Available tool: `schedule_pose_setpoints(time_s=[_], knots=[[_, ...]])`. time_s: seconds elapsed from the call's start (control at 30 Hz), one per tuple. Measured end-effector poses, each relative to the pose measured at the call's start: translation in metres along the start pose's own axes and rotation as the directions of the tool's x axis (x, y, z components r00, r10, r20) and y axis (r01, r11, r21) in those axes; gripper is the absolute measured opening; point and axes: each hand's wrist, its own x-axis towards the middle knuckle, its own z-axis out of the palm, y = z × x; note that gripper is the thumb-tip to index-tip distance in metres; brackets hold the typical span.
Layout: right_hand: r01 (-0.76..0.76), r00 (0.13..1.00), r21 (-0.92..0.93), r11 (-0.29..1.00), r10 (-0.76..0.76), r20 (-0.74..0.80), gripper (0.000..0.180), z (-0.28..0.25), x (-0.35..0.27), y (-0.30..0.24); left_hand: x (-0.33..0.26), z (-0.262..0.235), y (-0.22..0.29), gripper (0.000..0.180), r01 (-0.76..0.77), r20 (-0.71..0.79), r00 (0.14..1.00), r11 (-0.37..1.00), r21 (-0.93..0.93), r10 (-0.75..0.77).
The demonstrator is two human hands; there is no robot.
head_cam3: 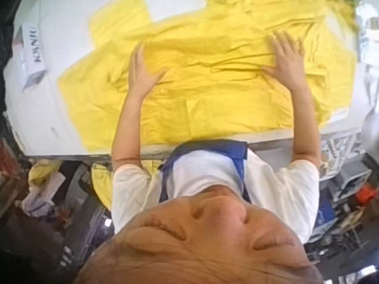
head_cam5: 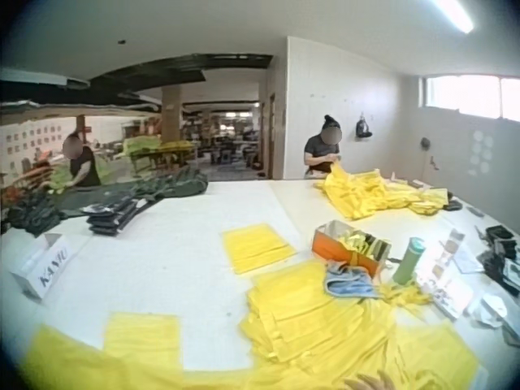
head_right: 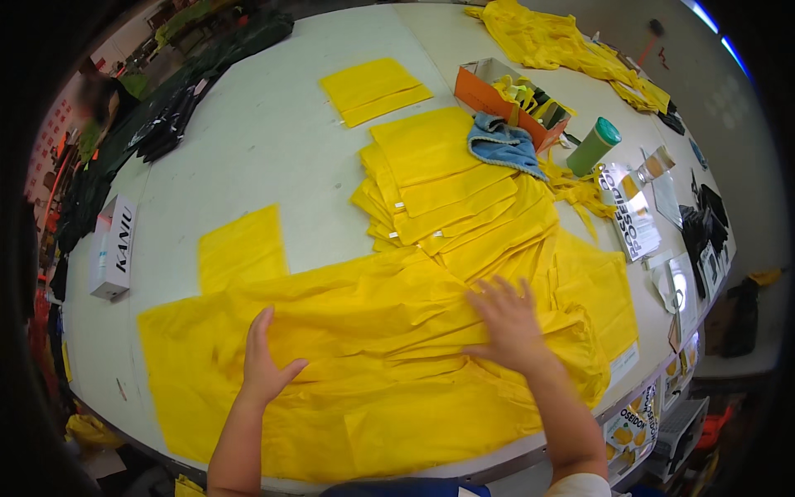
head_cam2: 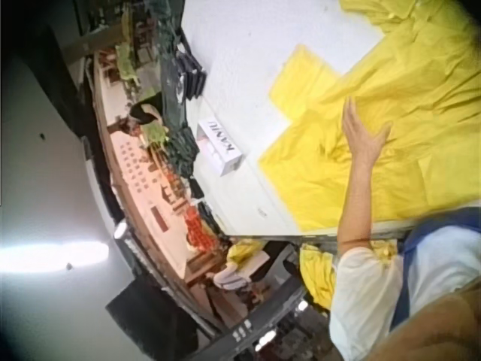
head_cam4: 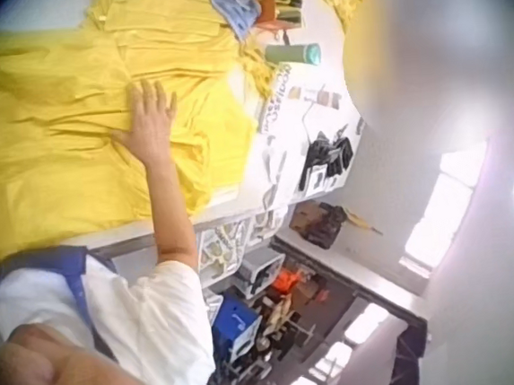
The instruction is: The person folds multiple yellow garments on a large white table. They smooth and align each item, fold sleeves and sides, then stack the folded pieces. Other workers are visible in the background handling similar items.
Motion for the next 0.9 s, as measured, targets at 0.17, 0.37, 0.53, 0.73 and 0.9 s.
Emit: schedule_pose_setpoints(time_s=[0.17,0.37,0.53,0.73,0.9], knots=[[-0.178,0.975,0.072,0.981,0.186,-0.125,0.049,0.039,-0.063,0.070,-0.008,0.005,-0.062,0.056,-0.045,0.274,0.947,0.774,0.631,-0.169],[-0.078,0.916,-0.015,0.997,0.066,-0.396,0.027,0.069,-0.074,0.087,0.076,-0.003,0.014,0.032,-0.025,0.385,0.919,0.963,0.267,-0.083],[0.157,0.899,-0.065,0.985,-0.170,-0.405,0.022,0.055,-0.058,0.071,0.137,0.128,0.076,0.038,0.013,0.523,0.852,0.999,0.041,-0.032],[0.220,0.973,-0.016,0.975,-0.221,-0.061,0.011,0.047,-0.069,0.075,0.191,0.160,0.087,0.037,0.144,0.545,0.830,0.990,0.002,-0.122],[0.044,0.968,0.064,0.997,-0.058,0.243,0.018,0.031,-0.041,0.042,0.159,0.144,0.067,0.039,-0.100,0.193,0.977,0.993,0.060,0.087]])
